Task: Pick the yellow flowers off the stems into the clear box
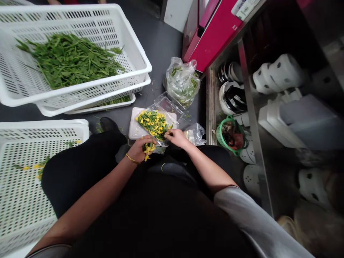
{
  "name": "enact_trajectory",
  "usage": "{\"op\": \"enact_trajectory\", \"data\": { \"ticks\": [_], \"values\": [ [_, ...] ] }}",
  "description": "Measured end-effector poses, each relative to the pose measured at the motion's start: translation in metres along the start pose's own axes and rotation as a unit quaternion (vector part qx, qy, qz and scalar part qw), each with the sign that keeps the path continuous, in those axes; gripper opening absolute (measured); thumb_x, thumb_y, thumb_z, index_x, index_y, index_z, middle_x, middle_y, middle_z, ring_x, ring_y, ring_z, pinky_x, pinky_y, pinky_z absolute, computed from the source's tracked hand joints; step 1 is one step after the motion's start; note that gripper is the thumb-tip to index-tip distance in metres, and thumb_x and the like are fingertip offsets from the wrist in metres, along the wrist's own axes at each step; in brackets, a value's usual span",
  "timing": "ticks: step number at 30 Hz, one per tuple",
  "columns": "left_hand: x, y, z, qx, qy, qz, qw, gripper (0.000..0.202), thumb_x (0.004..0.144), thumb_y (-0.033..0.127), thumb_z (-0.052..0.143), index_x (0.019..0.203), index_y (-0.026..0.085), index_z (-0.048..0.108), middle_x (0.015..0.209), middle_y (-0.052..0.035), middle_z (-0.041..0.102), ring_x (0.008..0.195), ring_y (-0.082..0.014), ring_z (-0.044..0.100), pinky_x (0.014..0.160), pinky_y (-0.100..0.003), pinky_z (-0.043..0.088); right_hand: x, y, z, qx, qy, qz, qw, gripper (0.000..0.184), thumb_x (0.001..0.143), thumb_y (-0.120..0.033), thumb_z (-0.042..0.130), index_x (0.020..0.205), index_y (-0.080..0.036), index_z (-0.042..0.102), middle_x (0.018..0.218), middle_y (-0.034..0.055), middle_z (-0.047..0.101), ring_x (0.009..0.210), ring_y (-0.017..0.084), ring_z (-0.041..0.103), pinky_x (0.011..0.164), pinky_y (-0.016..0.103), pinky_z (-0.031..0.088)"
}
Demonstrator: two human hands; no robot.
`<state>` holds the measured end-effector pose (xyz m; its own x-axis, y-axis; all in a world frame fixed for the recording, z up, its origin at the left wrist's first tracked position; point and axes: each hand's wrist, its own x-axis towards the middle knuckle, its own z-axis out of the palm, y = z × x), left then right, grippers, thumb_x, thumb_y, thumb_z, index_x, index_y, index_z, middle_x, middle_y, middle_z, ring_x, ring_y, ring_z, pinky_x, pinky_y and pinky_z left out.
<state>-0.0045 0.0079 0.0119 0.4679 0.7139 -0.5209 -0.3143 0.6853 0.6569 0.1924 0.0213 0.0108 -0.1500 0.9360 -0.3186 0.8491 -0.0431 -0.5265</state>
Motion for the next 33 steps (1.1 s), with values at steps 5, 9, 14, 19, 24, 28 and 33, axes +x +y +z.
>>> {"op": "enact_trajectory", "data": {
  "ticks": [5,9,14,19,24,28,33],
  "values": [
    [-0.001,0.000,-0.003,-0.027,-0.002,0.000,1.000,0.025,0.060,0.028,0.075,0.077,0.011,0.070,0.052,0.0016,0.052,0.038,-0.0037,0.040,0.036,-0.018,0.024,0.040,-0.013,0.022,-0.218,-0.123,0.035,0.968,0.026,0.078,-0.038,0.056,0.089,-0.016,0.067,0.096,0.0132,0.068,0.088,0.024,0.063,0.067,0.029,0.044],
    [0.003,-0.004,-0.006,-0.052,0.020,0.003,0.998,0.032,0.061,0.030,0.076,0.087,0.012,0.070,0.061,0.0004,0.057,0.036,-0.0021,0.038,0.034,-0.017,0.022,0.049,-0.016,0.030,-0.243,-0.141,0.040,0.959,0.031,0.079,-0.043,0.055,0.092,-0.017,0.066,0.100,0.0141,0.067,0.091,0.025,0.063,0.068,0.029,0.045],
    [0.006,0.000,-0.004,-0.091,0.044,0.016,0.995,0.021,0.059,0.026,0.074,0.071,0.011,0.065,0.057,0.0005,0.053,0.041,-0.0050,0.043,0.033,-0.017,0.025,0.046,-0.007,0.036,-0.195,-0.092,0.007,0.976,0.027,0.080,-0.035,0.053,0.101,-0.020,0.060,0.099,0.0085,0.067,0.090,0.022,0.062,0.069,0.027,0.043],
    [-0.005,0.009,0.000,-0.183,-0.090,0.034,0.978,0.022,0.062,0.034,0.063,0.058,0.013,0.060,0.068,-0.0067,0.061,0.051,-0.0122,0.050,0.036,-0.020,0.031,0.052,-0.005,0.040,-0.126,-0.093,-0.005,0.988,0.019,0.075,-0.027,0.054,0.092,-0.021,0.061,0.095,0.0031,0.067,0.085,0.017,0.060,0.068,0.024,0.040],
    [-0.005,0.006,-0.001,-0.124,-0.065,0.030,0.990,0.029,0.068,0.036,0.056,0.070,0.010,0.069,0.092,-0.0148,0.068,0.047,-0.0123,0.051,0.033,-0.021,0.028,0.051,0.001,0.010,0.004,-0.043,-0.003,0.999,0.011,0.071,-0.021,0.055,0.079,-0.016,0.059,0.081,0.0009,0.065,0.073,0.012,0.056,0.066,0.021,0.040],
    [0.001,0.003,-0.005,-0.103,-0.052,0.002,0.993,0.031,0.066,0.032,0.055,0.076,0.008,0.071,0.093,-0.0160,0.068,0.052,-0.0151,0.056,0.035,-0.023,0.033,0.020,-0.007,-0.019,0.232,-0.023,0.021,0.972,0.013,0.072,-0.028,0.054,0.075,-0.016,0.053,0.060,-0.0038,0.058,0.052,0.008,0.050,0.051,0.019,0.038],
    [0.007,-0.002,-0.003,-0.044,0.010,0.008,0.999,0.024,0.065,0.031,0.065,0.077,0.011,0.068,0.070,-0.0072,0.065,0.043,-0.0094,0.050,0.033,-0.019,0.029,-0.021,-0.026,-0.017,0.440,-0.125,0.056,0.887,0.026,0.068,-0.040,0.061,0.074,-0.017,0.050,0.059,-0.0025,0.061,0.036,0.006,0.044,0.033,0.017,0.027]
  ]
}}
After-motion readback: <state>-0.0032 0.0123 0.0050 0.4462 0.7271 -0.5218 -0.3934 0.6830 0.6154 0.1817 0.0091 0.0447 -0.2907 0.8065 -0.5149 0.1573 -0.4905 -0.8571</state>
